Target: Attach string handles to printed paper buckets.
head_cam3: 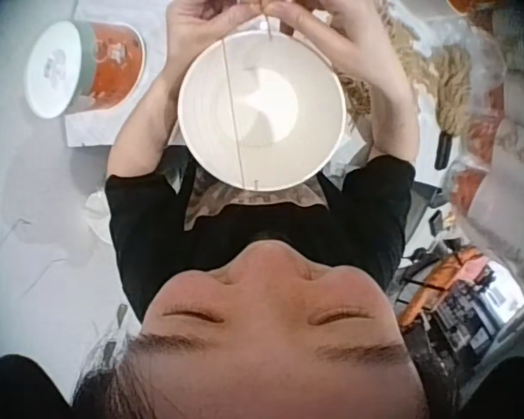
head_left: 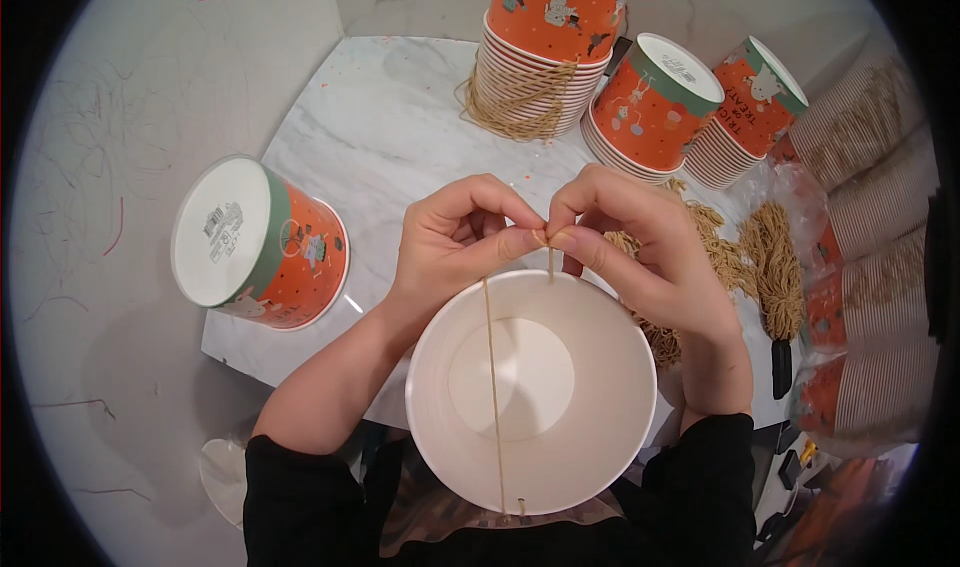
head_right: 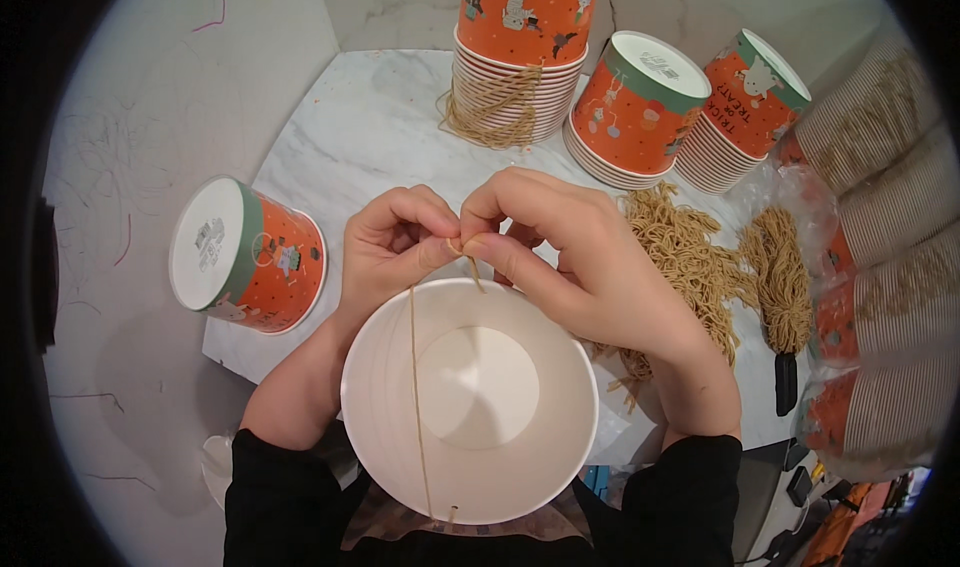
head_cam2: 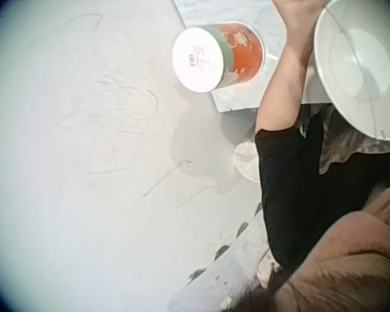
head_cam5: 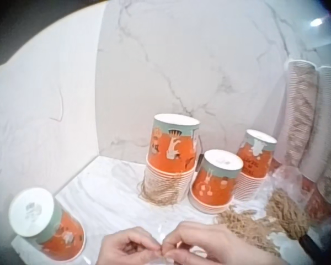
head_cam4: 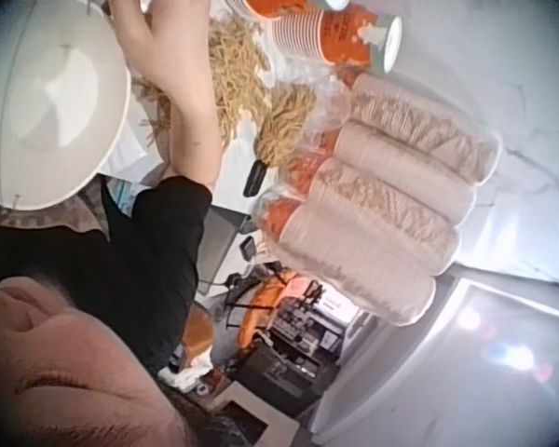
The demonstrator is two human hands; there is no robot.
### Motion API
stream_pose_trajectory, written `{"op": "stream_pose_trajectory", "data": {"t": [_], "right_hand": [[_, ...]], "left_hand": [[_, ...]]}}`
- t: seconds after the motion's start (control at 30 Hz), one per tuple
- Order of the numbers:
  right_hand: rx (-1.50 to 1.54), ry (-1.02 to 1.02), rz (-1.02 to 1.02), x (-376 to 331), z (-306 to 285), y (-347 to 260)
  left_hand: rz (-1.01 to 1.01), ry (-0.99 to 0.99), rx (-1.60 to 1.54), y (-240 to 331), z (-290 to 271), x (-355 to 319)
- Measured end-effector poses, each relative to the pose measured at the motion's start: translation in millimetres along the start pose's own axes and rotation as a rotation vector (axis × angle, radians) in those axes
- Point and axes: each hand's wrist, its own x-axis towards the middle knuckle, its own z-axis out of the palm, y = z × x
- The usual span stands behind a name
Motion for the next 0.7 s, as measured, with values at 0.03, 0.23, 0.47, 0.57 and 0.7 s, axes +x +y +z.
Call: {"op": "stream_pose_trajectory", "data": {"t": [0.03,0.23,0.47,0.57,0.7], "right_hand": [[0.036,0.003,0.006,-0.1,0.6,0.8],[0.173,-0.007,0.055,-2.1,0.4,8.3],[0.289,0.025,0.212,-0.5,1.1,6.3],[0.180,0.038,0.158,-2.1,3.2,10.1],[0.031,0.044,0.081,-1.5,4.8,6.3]], "left_hand": [[-0.006,-0.010,-0.018,-0.9,-0.8,-0.4],[-0.019,-0.013,-0.035,-1.1,2.6,-0.3],[-0.038,-0.020,-0.051,-2.9,-0.6,-0.1],[-0.053,0.038,-0.024,-2.2,5.0,0.4],[-0.055,0.038,-0.016,-5.2,1.8,-0.4]]}}
